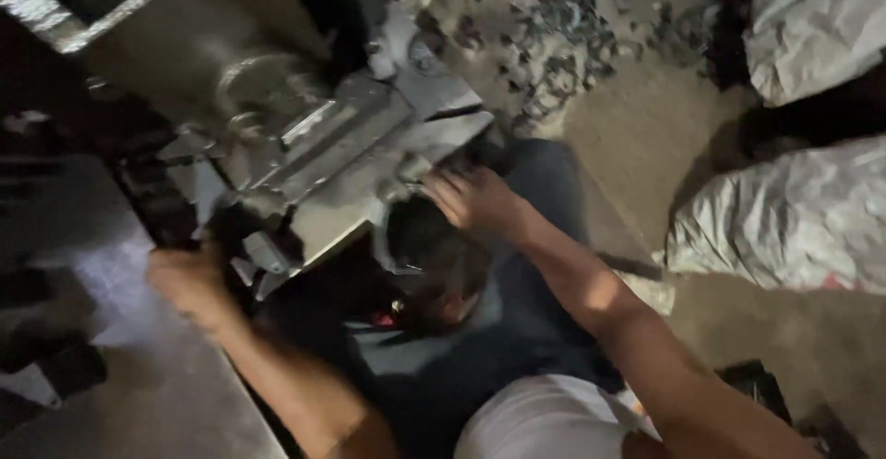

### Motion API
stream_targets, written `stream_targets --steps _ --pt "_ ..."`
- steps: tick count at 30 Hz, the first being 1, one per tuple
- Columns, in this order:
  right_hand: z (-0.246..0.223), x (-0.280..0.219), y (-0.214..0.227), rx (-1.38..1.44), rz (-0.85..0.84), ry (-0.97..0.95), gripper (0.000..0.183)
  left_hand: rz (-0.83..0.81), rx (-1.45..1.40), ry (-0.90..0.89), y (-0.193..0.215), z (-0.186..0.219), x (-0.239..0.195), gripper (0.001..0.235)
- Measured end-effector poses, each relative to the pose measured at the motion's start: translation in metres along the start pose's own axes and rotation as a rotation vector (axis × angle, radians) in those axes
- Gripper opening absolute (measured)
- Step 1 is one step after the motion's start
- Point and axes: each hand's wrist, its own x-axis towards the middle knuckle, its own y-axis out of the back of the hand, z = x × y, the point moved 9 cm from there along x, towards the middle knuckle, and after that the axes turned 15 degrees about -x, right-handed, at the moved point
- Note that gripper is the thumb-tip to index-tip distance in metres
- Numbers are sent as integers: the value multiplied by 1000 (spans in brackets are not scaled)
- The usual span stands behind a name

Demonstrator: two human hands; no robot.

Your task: Manually feeding metal sheets into a press machine and stacking the stamped parts.

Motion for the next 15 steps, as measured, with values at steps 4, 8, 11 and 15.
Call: stream_targets --steps 4,8,11,15 --pt "86 -83 -112 278 -581 -474 37 -23 -116 246 19 30 3 76" --pt "173 -156 -100 163 -263 -1261 54 401 637 -66 58 86 -28 56" --pt "169 -112 -60 176 -327 -1225 54 498 501 -86 145 151 -13 48" --pt "47 -71 -106 371 -358 -572 41 313 -623 -33 190 172 -6 39"
